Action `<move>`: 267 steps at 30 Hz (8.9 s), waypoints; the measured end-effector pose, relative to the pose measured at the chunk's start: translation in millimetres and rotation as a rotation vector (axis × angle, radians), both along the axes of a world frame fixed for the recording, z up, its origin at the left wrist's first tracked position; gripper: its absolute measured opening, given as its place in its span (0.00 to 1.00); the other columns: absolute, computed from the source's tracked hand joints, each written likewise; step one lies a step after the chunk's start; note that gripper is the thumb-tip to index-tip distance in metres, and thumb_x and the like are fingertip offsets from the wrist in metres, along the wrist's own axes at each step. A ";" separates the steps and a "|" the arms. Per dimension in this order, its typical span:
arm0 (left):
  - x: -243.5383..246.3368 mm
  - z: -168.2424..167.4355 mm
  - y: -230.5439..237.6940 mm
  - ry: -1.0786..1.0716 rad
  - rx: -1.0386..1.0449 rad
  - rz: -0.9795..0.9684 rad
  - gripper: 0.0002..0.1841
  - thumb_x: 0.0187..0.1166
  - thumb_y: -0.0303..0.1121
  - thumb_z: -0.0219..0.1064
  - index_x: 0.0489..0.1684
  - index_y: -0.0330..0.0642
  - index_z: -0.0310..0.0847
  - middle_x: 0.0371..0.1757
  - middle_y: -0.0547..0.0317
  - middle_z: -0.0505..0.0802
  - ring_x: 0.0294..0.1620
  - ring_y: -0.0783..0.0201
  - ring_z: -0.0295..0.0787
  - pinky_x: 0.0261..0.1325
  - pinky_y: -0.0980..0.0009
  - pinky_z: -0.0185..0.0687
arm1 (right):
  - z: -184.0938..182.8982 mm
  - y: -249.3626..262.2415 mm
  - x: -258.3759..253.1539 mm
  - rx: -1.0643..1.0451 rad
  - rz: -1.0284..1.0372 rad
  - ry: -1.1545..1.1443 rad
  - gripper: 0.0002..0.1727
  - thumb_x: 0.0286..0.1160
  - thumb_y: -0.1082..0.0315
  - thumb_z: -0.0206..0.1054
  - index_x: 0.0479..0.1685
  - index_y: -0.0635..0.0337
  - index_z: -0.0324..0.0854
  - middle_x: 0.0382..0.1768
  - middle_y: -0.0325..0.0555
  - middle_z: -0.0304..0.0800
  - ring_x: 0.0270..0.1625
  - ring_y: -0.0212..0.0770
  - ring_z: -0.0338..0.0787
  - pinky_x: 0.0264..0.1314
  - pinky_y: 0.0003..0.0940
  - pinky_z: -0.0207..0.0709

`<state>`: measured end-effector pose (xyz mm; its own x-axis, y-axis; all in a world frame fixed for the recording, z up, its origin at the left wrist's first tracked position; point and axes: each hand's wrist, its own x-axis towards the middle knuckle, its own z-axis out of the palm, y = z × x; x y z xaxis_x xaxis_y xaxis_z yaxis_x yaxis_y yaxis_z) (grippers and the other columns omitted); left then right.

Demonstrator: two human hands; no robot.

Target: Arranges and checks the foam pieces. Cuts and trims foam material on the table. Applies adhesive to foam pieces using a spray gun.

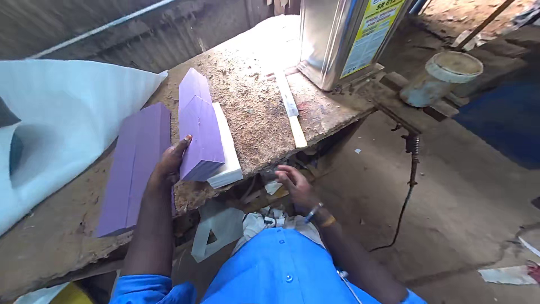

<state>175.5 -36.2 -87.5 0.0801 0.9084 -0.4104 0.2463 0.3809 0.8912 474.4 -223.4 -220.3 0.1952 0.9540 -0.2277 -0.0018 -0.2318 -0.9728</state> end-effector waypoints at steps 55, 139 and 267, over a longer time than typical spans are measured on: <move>-3.1 42.7 -111.6 -1.040 0.254 0.071 0.34 0.63 0.47 0.84 0.66 0.41 0.75 0.49 0.46 0.95 0.48 0.53 0.97 0.52 0.51 0.96 | 124.0 -84.5 -134.3 0.787 -0.748 0.616 0.36 0.48 0.66 0.91 0.61 0.62 0.79 0.47 0.53 0.95 0.49 0.48 0.97 0.56 0.51 0.92; 15.4 59.8 -134.8 -0.977 0.265 0.060 0.23 0.80 0.36 0.73 0.72 0.46 0.73 0.57 0.52 0.93 0.56 0.55 0.94 0.60 0.52 0.93 | 121.7 -83.0 -152.2 0.643 -0.659 0.679 0.37 0.57 0.62 0.87 0.68 0.60 0.75 0.55 0.61 0.89 0.54 0.58 0.94 0.60 0.63 0.88; -286.4 -111.1 12.6 0.065 0.097 0.077 0.54 0.71 0.49 0.81 0.97 0.52 0.45 0.78 0.40 0.82 0.73 0.45 0.84 0.76 0.42 0.78 | 34.2 195.5 -223.9 -0.070 0.233 -0.260 0.34 0.92 0.50 0.54 0.95 0.42 0.53 0.69 0.55 0.86 0.61 0.48 0.90 0.65 0.53 0.82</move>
